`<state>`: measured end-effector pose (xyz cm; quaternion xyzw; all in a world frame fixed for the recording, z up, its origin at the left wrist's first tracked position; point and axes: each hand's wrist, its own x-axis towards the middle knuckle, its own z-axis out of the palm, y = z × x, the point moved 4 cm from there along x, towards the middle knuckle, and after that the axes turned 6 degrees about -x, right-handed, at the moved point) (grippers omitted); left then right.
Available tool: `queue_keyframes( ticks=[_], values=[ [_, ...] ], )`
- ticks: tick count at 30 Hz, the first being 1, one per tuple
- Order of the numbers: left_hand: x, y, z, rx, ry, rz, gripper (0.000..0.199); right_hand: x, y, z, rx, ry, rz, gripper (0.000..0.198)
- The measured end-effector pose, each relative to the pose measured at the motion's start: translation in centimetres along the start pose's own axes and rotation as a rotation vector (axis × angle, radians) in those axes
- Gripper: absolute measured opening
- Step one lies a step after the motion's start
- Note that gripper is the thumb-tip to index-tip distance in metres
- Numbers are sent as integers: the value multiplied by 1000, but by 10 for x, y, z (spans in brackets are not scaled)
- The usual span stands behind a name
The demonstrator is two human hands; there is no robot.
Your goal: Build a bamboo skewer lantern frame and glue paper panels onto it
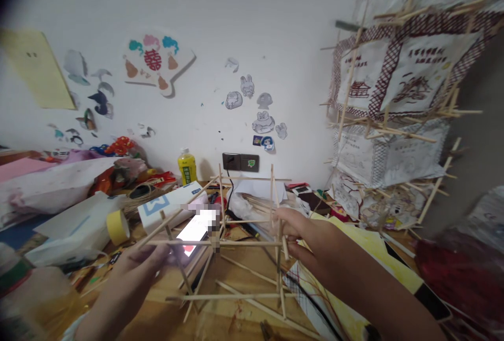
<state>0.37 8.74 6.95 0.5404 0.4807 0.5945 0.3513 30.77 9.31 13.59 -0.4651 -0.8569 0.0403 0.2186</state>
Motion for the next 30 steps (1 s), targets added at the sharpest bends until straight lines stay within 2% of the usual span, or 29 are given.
queue_keyframes(
  ticks=[7, 19, 30],
  values=[
    [-2, 9, 2, -14, 24, -17, 43, 1, -3, -2, 8, -17, -26, 40],
    [-3, 4, 3, -46, -30, -1, 39, 3, -9, -6, -11, -19, 20, 41],
    [-2, 3, 3, -70, -16, 8, 43, 3, -9, -4, 10, -28, 50, 41]
  ],
)
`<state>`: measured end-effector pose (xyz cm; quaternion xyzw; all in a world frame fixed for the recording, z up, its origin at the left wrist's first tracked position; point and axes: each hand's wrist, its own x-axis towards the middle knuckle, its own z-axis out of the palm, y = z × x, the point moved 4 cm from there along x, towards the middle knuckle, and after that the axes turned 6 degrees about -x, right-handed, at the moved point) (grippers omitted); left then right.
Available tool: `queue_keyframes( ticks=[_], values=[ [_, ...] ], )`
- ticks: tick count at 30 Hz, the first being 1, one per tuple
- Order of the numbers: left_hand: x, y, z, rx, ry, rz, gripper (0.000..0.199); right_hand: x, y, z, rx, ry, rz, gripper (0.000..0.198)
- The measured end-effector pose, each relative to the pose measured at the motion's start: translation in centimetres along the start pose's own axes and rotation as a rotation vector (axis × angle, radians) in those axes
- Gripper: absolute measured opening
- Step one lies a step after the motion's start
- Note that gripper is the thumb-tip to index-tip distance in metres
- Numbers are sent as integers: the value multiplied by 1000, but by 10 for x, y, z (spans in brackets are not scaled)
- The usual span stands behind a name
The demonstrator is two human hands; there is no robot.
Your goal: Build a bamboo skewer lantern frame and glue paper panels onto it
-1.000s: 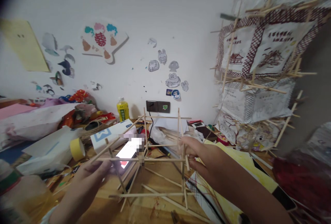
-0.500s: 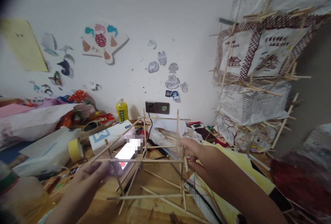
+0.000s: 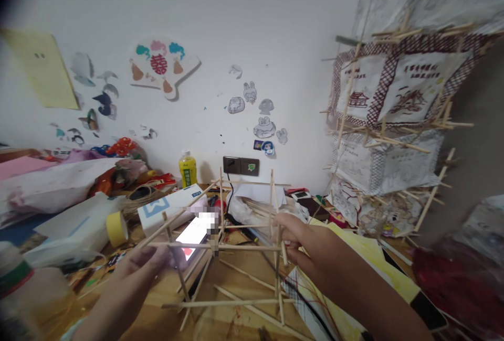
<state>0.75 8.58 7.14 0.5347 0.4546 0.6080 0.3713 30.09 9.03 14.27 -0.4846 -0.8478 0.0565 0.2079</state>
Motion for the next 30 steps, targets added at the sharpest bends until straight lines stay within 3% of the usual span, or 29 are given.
queue_keyframes(
  ticks=[20, 30],
  values=[
    [-2, 3, 3, 54, 108, 22, 49, 0, 1, 1, -8, -10, -36, 40],
    [-3, -4, 0, 8, 53, 49, 44, 1, -5, -3, 22, -21, -6, 44]
  ],
)
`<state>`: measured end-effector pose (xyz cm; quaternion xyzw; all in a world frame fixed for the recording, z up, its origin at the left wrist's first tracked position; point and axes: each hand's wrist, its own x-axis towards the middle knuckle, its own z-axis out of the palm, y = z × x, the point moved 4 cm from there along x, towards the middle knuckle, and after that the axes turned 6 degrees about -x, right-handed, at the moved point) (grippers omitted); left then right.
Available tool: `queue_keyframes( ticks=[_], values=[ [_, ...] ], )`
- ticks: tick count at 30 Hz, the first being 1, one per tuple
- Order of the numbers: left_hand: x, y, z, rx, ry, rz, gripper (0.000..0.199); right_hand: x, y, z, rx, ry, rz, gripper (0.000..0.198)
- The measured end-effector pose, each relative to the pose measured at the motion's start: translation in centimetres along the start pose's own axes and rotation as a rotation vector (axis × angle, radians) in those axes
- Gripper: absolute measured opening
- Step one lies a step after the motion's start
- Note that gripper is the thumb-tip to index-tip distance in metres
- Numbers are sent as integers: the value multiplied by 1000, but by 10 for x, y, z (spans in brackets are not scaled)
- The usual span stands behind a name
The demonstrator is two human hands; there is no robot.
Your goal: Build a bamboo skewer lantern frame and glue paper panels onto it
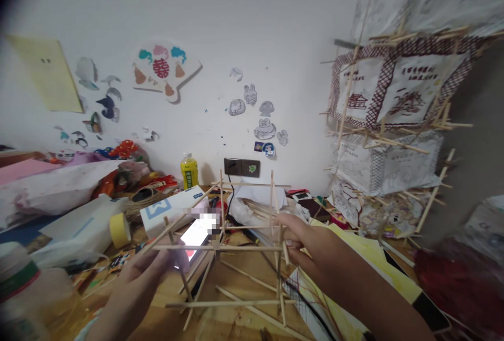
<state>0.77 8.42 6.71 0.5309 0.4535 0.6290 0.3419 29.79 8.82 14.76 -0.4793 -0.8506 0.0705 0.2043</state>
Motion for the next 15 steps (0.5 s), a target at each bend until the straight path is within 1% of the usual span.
queue_keyframes(
  ticks=[4, 9, 15],
  values=[
    [0, -4, -1, -66, 37, 11, 45, -1, 2, 3, -2, -3, -7, 44],
    [-1, -4, -1, -13, 50, -4, 47, -2, 9, 9, -5, -15, -8, 43],
    [-1, 1, 0, 35, 77, 32, 48, -3, 7, 8, 11, -20, -74, 42]
  ],
)
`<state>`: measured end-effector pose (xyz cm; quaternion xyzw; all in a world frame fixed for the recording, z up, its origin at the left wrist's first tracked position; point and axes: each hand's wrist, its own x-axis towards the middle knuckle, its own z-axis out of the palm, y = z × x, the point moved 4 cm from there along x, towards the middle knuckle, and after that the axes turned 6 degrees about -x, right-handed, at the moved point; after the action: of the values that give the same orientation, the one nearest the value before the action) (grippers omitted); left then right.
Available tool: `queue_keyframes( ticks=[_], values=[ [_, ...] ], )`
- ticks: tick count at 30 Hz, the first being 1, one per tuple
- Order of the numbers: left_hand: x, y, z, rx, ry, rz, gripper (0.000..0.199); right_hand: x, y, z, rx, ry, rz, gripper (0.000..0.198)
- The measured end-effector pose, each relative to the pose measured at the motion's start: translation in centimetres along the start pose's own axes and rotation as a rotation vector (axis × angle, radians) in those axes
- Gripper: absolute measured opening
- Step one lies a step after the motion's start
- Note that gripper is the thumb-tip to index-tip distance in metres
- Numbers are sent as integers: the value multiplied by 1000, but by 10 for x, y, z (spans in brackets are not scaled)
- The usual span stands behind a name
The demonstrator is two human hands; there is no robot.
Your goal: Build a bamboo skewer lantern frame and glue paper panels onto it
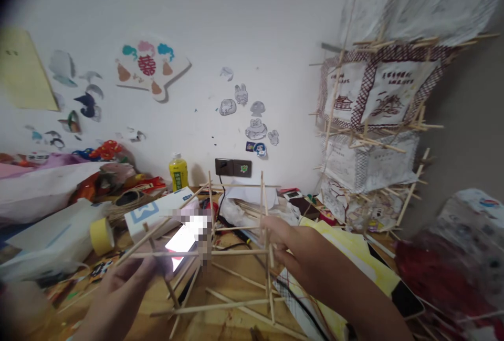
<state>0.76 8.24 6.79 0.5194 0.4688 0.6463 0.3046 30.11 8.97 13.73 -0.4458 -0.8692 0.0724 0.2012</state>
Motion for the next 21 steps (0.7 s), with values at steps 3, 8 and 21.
queue_keyframes(
  ticks=[3, 8, 21],
  values=[
    [1, 1, 2, -34, 14, -3, 49, 0, -1, 0, -9, 18, -11, 42],
    [4, -2, 5, -50, -90, 30, 47, 2, 6, 0, 52, 29, 4, 43],
    [-3, -1, 25, -53, -316, 56, 42, -3, 6, -15, -108, -2, 195, 61]
  ],
)
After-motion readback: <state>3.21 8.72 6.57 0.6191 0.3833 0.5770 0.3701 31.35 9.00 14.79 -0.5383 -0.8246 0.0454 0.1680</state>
